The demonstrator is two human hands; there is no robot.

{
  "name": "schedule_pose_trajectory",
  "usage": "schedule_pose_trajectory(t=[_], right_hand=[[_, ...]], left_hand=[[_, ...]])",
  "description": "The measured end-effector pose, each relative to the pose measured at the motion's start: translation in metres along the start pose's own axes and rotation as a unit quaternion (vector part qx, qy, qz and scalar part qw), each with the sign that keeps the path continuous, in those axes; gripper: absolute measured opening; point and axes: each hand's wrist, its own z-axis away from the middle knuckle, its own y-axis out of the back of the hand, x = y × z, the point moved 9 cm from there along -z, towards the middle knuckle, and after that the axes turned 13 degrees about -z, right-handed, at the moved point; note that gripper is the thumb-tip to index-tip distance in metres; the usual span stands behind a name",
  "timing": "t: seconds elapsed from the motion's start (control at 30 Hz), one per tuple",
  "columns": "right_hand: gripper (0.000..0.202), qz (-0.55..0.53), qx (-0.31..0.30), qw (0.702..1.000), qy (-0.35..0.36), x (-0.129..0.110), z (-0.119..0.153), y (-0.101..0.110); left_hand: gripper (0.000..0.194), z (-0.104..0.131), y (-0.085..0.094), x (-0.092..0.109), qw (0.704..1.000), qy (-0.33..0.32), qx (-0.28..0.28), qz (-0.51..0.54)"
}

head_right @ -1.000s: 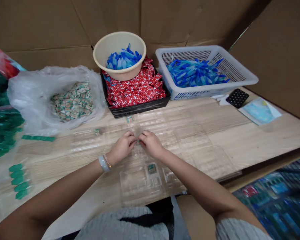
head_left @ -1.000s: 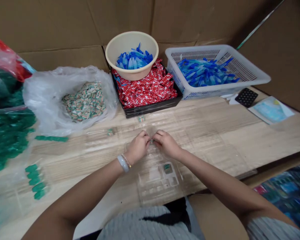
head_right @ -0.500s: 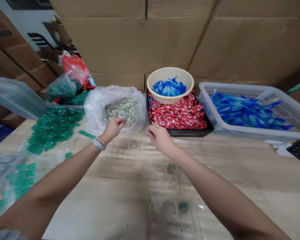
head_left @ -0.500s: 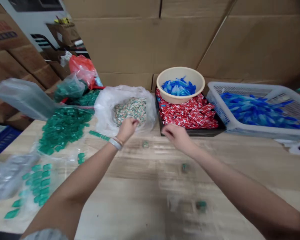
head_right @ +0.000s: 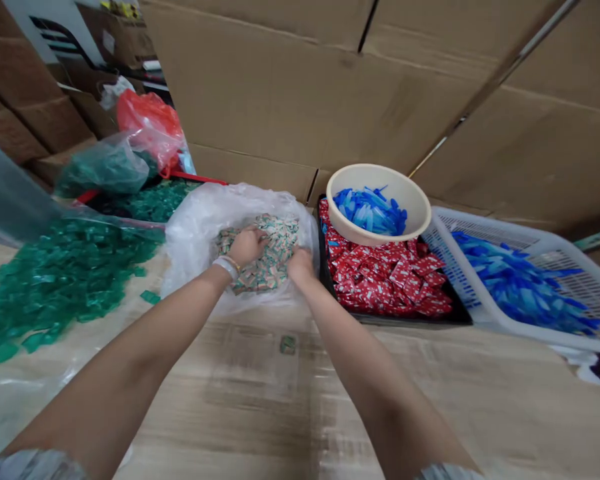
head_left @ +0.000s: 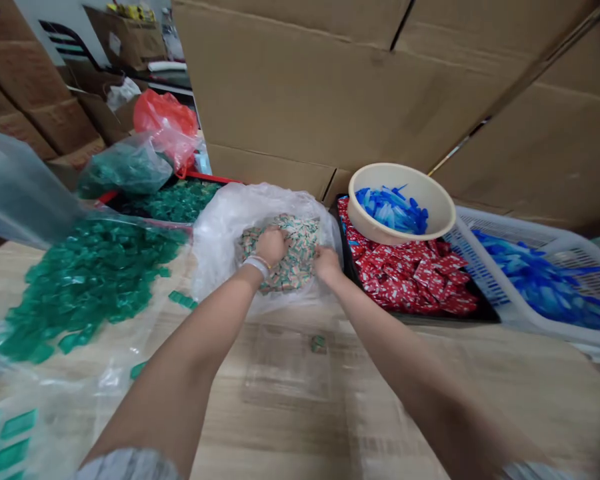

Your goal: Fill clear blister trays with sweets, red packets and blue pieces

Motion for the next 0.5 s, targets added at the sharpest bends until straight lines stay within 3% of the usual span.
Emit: schedule_pose_trajectory(t=[0.1, 0.2, 0.3, 0.4, 0.5], right_hand=[[0.027, 0.046, 0.046, 0.995, -0.070, 0.007, -0.010, 0.010], [0.030, 0.058, -0.001, 0.996, -0.065, -0.003, -0.034, 0.009], [0.025, 0.054, -0.067, 0.994, -0.062, -0.009, -0.051, 0.003], [0.023, 0.047, -0.102, 0.993, -0.029, -0.018, -0.045, -0.002], [0.024, 0.025, -0.121, 0.991, 0.048, -0.035, -0.024, -0.006]], left_hand=[[0.027, -0.005, -0.003, 0.013, 1.000, 0.009, 0.002, -0.029], [0.021, 0.001, -0.006, 0.023, 0.999, -0.017, 0.004, -0.040], [0.020, 0.011, -0.005, 0.020, 0.999, -0.039, 0.021, -0.013], [0.020, 0.021, -0.001, 0.013, 0.997, -0.054, 0.049, 0.034], [0.022, 0.030, 0.002, 0.010, 0.993, -0.072, 0.068, 0.062]])
